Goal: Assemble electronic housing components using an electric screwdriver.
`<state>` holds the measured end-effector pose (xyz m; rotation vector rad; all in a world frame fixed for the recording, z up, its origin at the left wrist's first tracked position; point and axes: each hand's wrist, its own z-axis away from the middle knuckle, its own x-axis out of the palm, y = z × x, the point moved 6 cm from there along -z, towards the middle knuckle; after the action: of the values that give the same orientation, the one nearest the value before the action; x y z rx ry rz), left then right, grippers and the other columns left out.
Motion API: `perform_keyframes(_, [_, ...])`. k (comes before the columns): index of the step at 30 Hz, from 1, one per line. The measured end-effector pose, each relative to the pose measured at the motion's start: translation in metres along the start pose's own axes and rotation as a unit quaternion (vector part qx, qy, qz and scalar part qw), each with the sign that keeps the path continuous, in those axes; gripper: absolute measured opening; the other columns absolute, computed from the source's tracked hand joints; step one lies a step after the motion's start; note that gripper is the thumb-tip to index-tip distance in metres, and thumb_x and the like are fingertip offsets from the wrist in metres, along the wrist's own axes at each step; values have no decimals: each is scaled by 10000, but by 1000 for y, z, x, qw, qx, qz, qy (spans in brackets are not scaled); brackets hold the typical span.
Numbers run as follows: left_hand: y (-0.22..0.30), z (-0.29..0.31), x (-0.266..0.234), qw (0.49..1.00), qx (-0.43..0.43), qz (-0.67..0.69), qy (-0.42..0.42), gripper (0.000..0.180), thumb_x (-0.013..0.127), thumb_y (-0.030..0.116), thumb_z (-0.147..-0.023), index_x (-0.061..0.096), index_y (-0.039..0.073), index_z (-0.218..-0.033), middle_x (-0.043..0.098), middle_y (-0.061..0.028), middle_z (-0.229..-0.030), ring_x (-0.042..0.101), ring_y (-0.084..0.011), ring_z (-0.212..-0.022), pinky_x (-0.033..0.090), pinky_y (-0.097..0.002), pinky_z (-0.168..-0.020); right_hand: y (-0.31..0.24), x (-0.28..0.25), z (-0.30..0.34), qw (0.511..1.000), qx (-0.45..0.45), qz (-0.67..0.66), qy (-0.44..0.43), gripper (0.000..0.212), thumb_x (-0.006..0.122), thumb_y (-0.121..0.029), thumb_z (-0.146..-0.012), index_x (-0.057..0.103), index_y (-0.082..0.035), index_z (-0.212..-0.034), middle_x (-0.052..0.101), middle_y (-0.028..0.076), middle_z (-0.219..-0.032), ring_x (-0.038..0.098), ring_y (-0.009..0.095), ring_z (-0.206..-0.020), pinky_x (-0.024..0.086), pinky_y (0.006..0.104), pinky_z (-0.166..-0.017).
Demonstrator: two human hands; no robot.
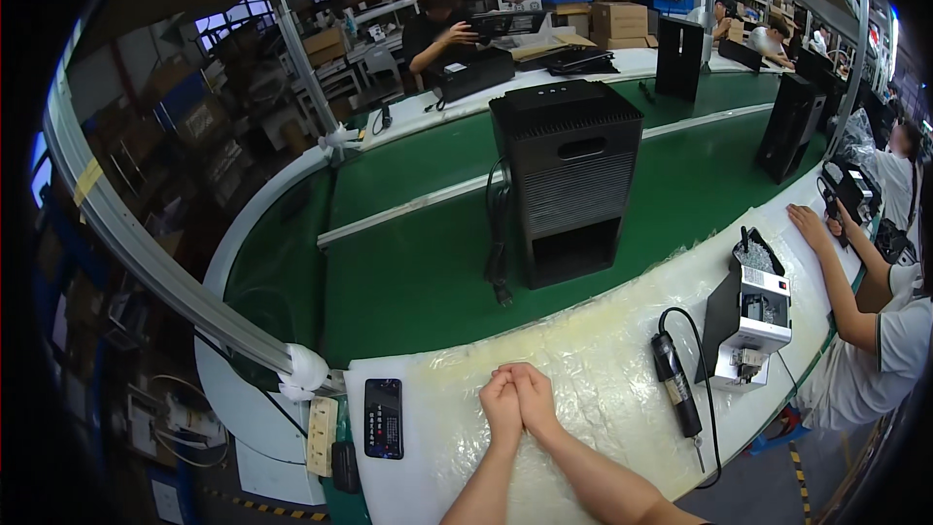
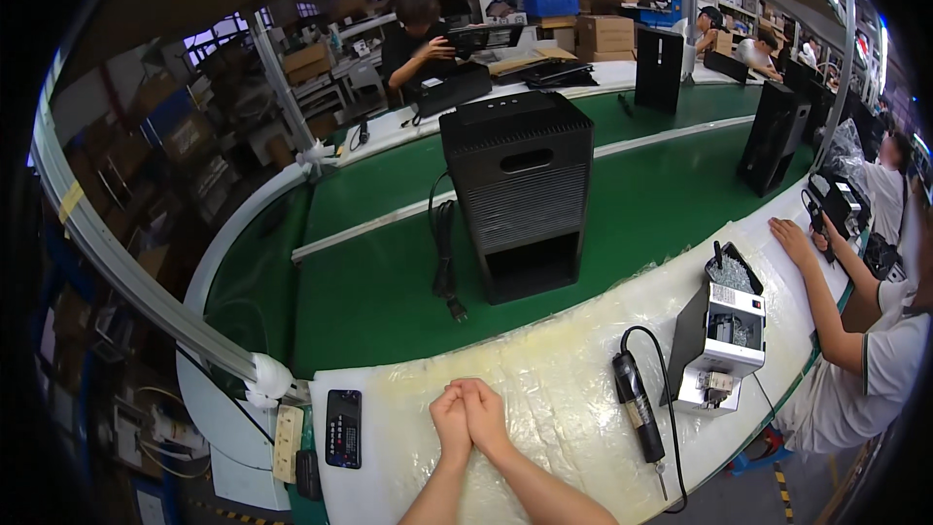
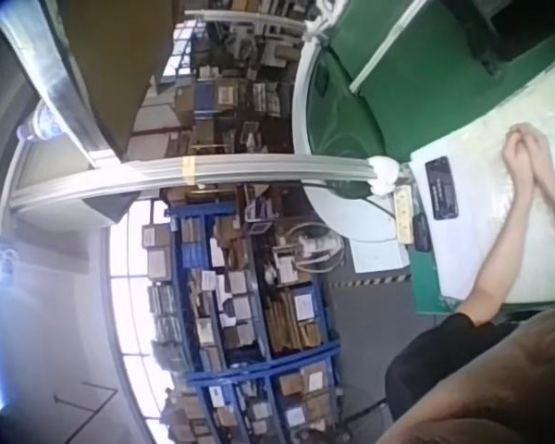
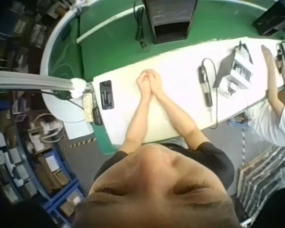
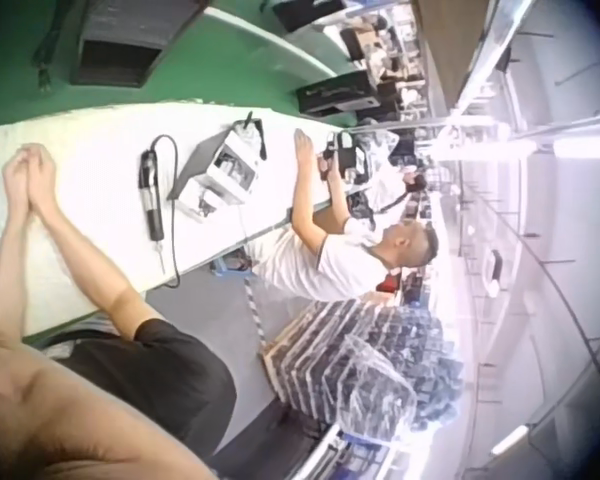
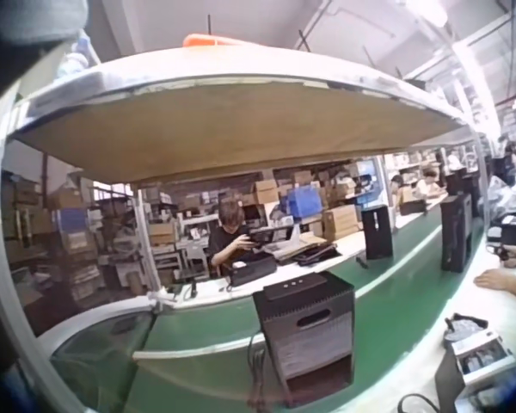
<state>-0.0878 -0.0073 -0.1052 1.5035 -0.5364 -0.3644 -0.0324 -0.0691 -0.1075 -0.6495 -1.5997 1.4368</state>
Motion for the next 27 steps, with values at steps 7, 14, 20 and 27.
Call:
perform_keyframes(7, [3, 1, 0, 1000, 8, -11, -3, 177, 497, -50, -819, 613, -31, -687, 569, 3, -659, 485, -73, -645, 403, -237, -576, 4, 0, 0, 1000, 0, -21, 1, 295, 456, -177, -990, 654, 42, -993, 698, 135, -955, 639, 183, -900, 492, 288, -838])
perform_keyframes(14, [-1, 0, -2, 999, 36, -22, 8, 181, 474, -49, -814, 638, -44, -736, 597, -36, -620, 513, -86, -605, 418, -264, -546, 5, 0, 1, 1000, -3, -1, 5, 294, 463, -181, -986, 665, 34, -991, 702, 133, -949, 644, 185, -890, 500, 297, -827])
perform_keyframes(20, [3, 2, 0, 1000, -7, 14, 6, 199, 479, -62, -802, 576, -16, -635, 551, -2, -621, 464, -71, -601, 371, -232, -538, 0, 1, 2, 1000, 11, 1, 6, 297, 432, -149, -993, 655, 47, -984, 694, 122, -954, 629, 168, -890, 497, 288, -836])
perform_keyframes(27, [-2, 1, 1, 999, -13, 37, 0, 225, 447, -69, -798, 580, -8, -627, 559, -3, -619, 468, -70, -581, 369, -224, -527, 3, 1, 2, 1000, 12, -15, 7, 295, 460, -180, -991, 661, 35, -990, 699, 129, -952, 635, 174, -889, 495, 288, -828])
